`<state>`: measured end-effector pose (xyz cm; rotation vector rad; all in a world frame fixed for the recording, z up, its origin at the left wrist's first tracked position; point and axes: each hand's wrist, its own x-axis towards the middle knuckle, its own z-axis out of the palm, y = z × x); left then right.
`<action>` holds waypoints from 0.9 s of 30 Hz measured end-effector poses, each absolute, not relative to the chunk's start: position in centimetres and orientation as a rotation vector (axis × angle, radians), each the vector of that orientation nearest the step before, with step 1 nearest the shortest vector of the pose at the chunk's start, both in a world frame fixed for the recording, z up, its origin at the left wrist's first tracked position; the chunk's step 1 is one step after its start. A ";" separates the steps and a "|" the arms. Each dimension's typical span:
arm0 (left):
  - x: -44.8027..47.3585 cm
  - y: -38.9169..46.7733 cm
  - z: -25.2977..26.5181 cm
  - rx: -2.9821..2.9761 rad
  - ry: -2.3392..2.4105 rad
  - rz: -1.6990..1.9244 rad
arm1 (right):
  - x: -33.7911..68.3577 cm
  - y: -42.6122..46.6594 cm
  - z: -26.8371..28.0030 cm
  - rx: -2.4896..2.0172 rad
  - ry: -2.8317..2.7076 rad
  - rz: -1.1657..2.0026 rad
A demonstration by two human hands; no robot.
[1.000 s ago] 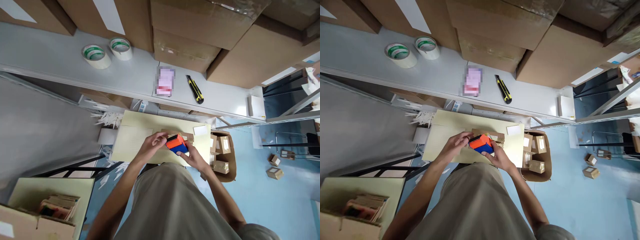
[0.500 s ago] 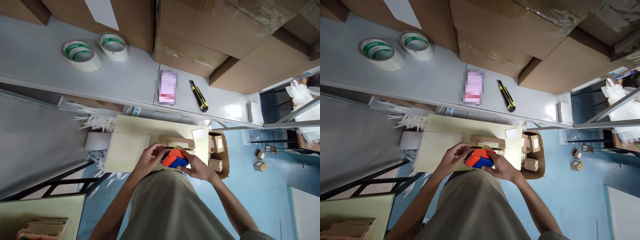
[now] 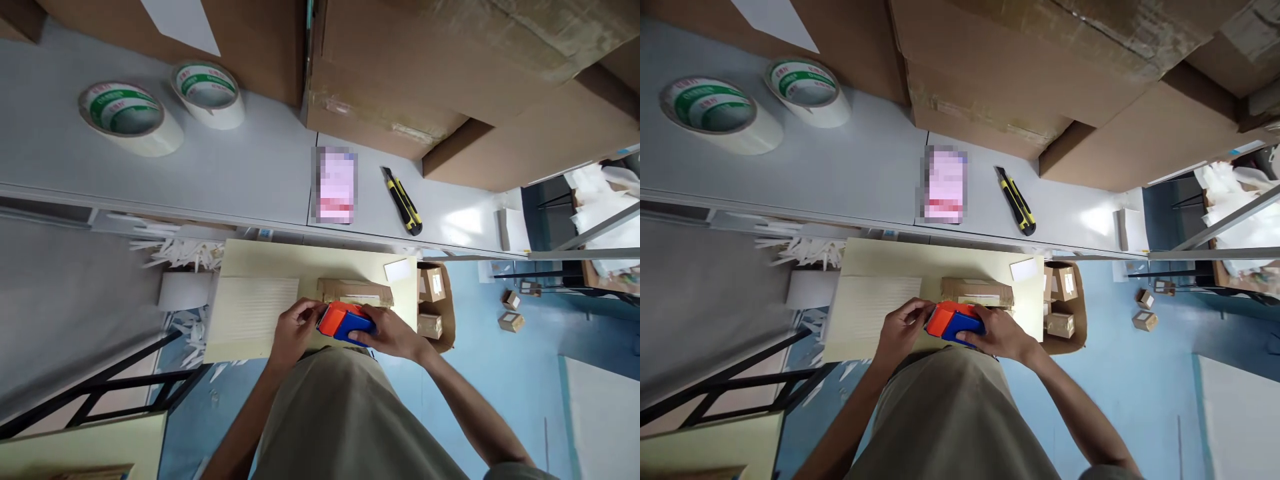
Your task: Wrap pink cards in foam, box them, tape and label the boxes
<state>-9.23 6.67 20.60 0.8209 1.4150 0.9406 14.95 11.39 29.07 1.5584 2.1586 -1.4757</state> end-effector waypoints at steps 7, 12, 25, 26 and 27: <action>-11.2 4.8 17.3 0.642 1.809 0.931 | 18.2 14.7 33.4 1.498 1.901 -1.356; -13.0 4.4 13.9 0.592 1.831 0.890 | 20.6 16.0 36.4 1.491 1.814 -1.217; -7.8 3.7 6.8 0.516 1.616 0.993 | 17.3 15.1 39.0 1.507 1.667 -1.046; -7.6 3.8 6.3 0.520 1.606 1.005 | 17.2 15.1 39.0 1.517 1.642 -1.040; -7.5 3.9 5.7 0.526 1.598 1.013 | 17.1 15.0 38.9 1.528 1.624 -1.032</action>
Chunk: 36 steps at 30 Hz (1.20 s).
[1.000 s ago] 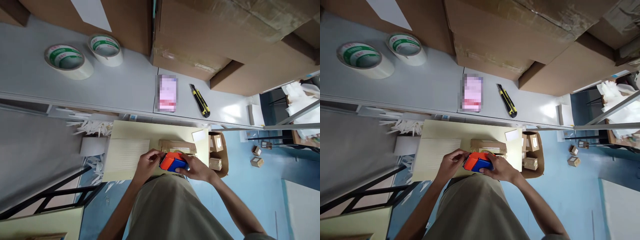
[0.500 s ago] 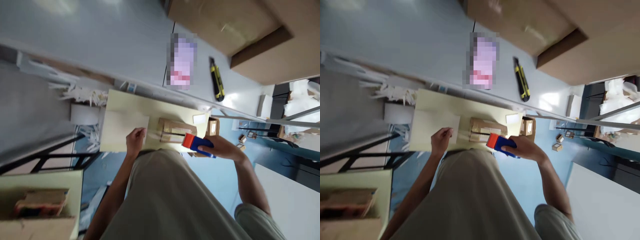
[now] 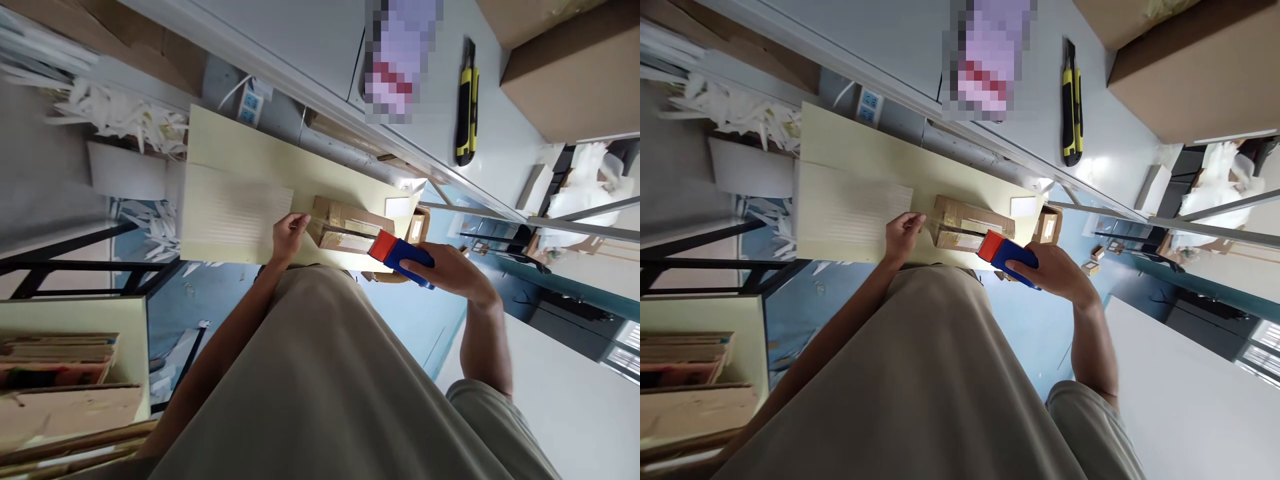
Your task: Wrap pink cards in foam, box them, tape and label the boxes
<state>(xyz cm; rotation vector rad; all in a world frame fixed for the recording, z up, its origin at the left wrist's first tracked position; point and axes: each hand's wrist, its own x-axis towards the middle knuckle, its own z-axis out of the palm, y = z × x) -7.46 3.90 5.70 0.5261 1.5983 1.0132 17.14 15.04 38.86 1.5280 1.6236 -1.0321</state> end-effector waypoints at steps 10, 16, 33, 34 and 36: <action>-3.6 5.2 2.1 0.634 1.597 1.098 | 15.5 14.3 37.1 1.540 1.727 -0.838; -3.5 4.1 1.2 0.776 1.684 1.097 | 14.8 14.4 37.4 1.505 1.741 -0.837; -5.2 5.5 7.8 1.381 1.435 0.999 | 21.2 14.2 32.6 1.446 1.743 -0.853; -5.1 5.4 7.8 1.338 1.450 1.003 | 21.7 14.3 31.9 1.447 1.728 -0.884; -4.8 5.2 7.8 1.252 1.491 1.006 | 22.7 14.5 30.6 1.447 1.723 -0.949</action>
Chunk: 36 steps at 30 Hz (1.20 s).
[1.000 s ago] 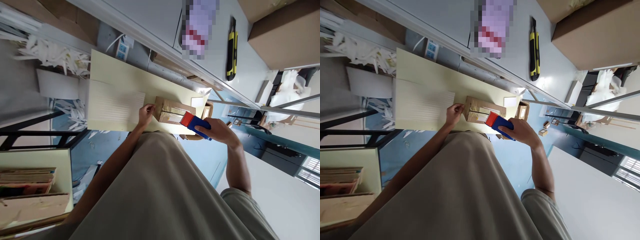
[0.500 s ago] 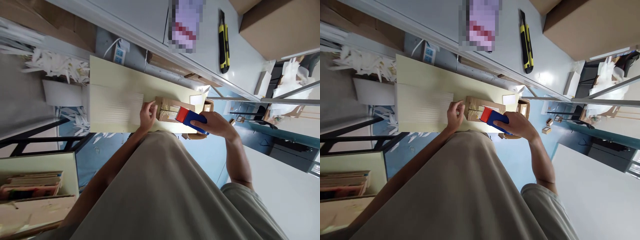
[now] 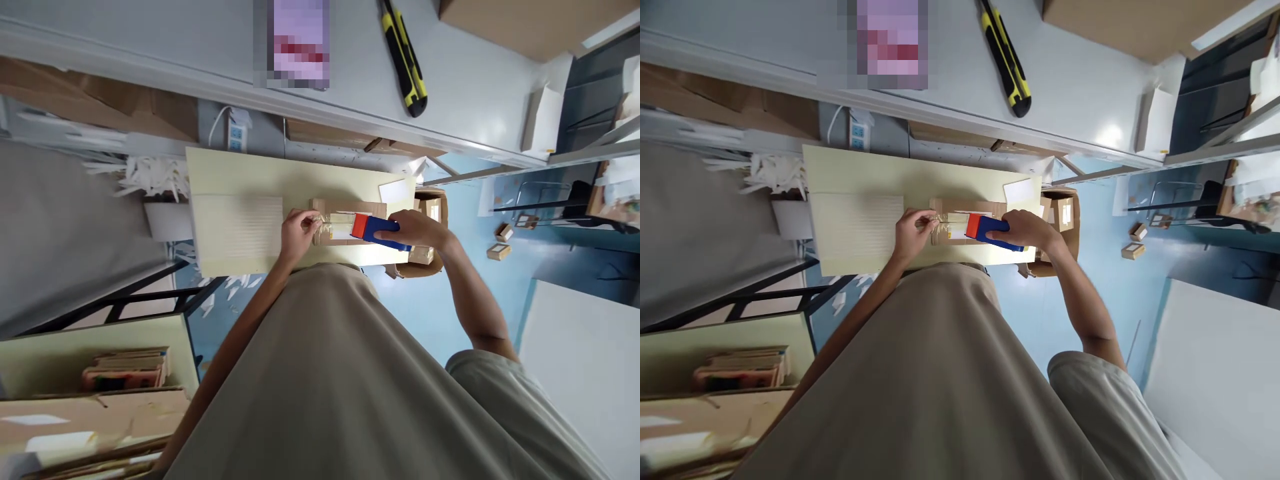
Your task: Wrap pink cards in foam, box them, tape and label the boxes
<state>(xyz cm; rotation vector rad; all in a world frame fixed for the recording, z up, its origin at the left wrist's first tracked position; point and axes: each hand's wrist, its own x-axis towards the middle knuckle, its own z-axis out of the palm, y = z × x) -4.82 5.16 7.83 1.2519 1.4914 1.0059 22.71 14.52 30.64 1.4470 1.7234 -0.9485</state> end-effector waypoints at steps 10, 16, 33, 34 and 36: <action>-2.5 5.2 6.8 0.902 1.757 0.969 | 30.8 15.1 29.0 1.416 1.734 -1.165; -2.3 5.6 6.7 0.890 1.846 0.918 | 40.7 15.9 29.5 1.396 1.691 -1.142; -0.5 6.4 8.2 0.886 2.042 0.815 | 36.4 13.0 20.4 1.523 1.831 -0.723; -0.5 6.5 8.2 0.890 2.052 0.806 | 36.1 12.5 19.8 1.527 1.843 -0.688; -0.7 6.6 8.3 0.893 2.062 0.788 | 35.7 11.4 19.0 1.538 1.846 -0.671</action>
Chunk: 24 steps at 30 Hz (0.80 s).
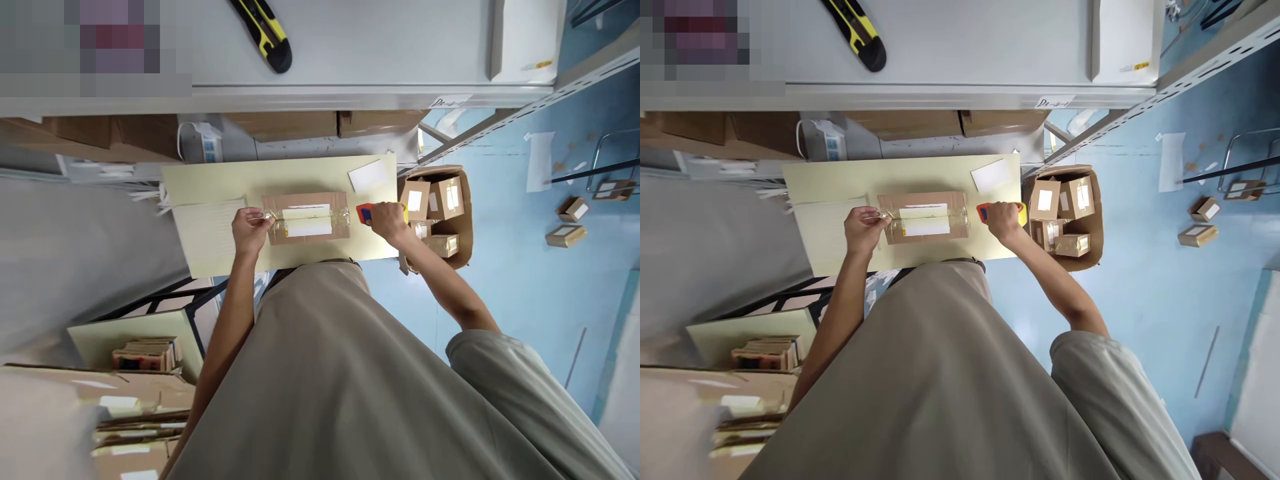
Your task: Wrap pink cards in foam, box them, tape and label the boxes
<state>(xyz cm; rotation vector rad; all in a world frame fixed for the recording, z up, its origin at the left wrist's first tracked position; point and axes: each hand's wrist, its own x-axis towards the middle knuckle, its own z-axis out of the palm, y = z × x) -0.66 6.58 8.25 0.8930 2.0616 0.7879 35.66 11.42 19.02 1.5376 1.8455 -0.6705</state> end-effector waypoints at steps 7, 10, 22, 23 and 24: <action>1.2 7.2 10.7 1.178 2.149 0.819 | 37.3 9.9 22.5 1.769 1.834 -0.713; 5.7 9.2 15.0 1.554 1.982 0.967 | 37.6 10.7 26.7 1.941 1.920 -0.677; 17.5 21.7 27.4 2.036 1.275 1.278 | 31.6 25.1 33.2 2.062 2.546 -0.084; 17.2 21.8 27.4 2.033 1.266 1.278 | 31.2 26.5 32.6 2.040 2.563 -0.043; 16.8 21.6 27.2 2.027 1.266 1.270 | 30.9 27.7 31.9 2.030 2.573 -0.018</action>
